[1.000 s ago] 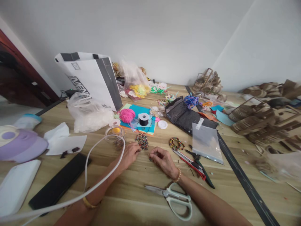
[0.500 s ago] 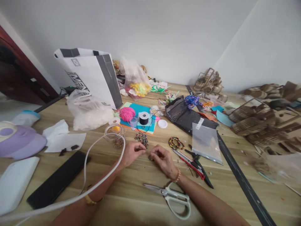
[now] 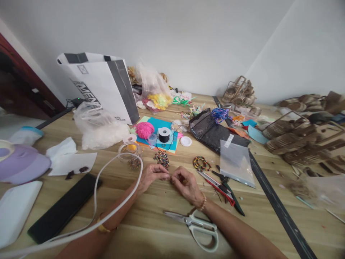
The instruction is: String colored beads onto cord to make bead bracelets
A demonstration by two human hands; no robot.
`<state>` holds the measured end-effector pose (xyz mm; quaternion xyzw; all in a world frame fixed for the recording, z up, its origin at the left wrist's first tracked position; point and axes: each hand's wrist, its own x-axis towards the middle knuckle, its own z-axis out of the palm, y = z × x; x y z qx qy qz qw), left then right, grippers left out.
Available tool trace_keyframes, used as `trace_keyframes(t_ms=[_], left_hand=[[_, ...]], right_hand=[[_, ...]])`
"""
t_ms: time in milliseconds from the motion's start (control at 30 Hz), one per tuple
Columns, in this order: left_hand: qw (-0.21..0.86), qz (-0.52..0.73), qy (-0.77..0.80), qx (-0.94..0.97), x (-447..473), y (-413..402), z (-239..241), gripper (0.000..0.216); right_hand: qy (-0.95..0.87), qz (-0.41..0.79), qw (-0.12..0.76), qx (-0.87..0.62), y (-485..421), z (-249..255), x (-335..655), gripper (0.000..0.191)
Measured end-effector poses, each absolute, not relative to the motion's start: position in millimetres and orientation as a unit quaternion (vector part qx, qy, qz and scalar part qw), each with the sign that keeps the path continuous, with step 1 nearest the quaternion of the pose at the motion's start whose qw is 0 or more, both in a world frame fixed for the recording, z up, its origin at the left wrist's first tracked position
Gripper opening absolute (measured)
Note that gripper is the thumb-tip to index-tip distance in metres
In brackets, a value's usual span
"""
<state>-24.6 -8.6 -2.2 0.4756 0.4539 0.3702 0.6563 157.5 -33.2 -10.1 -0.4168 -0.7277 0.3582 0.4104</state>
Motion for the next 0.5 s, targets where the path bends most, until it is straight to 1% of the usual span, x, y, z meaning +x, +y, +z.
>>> trace_keyframes(t_ms=[200, 500], left_hand=[[0.671, 0.374, 0.437, 0.467, -24.7, -8.4, -3.4, 0.024], [0.717, 0.377, 0.426, 0.403, -24.1, -9.8, -1.8, 0.027]], right_hand=[[-0.738, 0.346, 0.410, -0.408, -33.2, -9.5, 157.7, 0.018], [-0.745, 0.342, 0.407, -0.403, -33.1, -9.4, 158.1, 0.015]])
